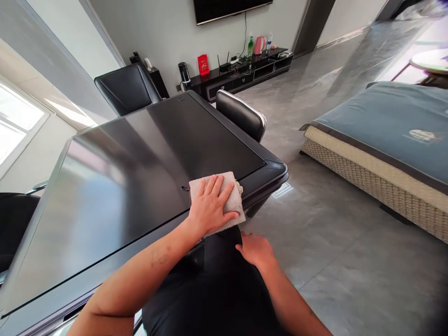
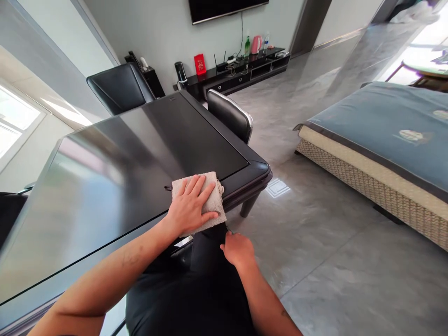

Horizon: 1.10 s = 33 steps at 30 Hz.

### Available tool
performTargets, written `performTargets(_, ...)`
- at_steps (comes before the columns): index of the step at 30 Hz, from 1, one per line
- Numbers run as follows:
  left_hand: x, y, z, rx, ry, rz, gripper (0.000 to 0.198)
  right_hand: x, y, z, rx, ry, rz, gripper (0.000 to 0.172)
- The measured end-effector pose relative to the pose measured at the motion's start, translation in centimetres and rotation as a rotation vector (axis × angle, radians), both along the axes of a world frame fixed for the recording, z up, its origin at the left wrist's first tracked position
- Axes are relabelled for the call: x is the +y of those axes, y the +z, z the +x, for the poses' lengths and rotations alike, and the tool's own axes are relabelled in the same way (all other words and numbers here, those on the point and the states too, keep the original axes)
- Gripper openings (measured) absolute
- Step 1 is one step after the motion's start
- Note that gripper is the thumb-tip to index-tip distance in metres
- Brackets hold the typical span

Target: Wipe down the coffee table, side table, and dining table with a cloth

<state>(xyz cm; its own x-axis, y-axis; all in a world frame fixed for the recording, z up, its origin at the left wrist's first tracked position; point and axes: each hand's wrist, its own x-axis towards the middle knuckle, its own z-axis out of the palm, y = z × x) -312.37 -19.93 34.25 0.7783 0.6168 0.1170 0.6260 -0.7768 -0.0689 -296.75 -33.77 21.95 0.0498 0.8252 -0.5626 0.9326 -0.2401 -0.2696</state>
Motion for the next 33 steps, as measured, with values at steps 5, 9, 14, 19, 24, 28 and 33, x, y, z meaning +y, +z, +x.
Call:
performTargets(5, 1.5, 0.0, 5.6, -0.025, -0.002, -0.028, 0.101, 0.1, 0.0, -0.2, -0.048, -0.003, -0.017, 0.047)
performTargets(9, 2.8, 0.1, 10.8, -0.023, -0.026, -0.060, 0.102, -0.1, -0.5, -0.1, -0.053, 0.007, 0.019, 0.039)
performTargets(14, 4.8, 0.0, 15.8, -0.049, -0.028, -0.108, 0.104, -0.2, -1.3, 0.2, -0.029, 0.014, 0.024, 0.037)
performTargets(19, 8.1, 0.1, 19.0, -0.042, -0.045, -0.205, 0.102, -0.1, -1.7, 0.3, -0.017, 0.004, 0.009, 0.044)
performTargets(24, 12.6, 0.8, 19.9, -0.068, -0.026, -0.247, 0.099, -0.4, -2.0, 0.4, -0.014, -0.002, 0.008, 0.040)
performTargets(28, 14.1, 1.8, 21.1, -0.051, 0.046, -0.267, 0.099, -0.5, -2.7, 0.5, -0.025, 0.028, 0.035, 0.040)
performTargets(33, 13.0, 1.6, 23.5, -0.129, 0.223, -0.257, 0.110, -0.4, -3.0, 0.6, -0.020, 0.061, 0.011, 0.041)
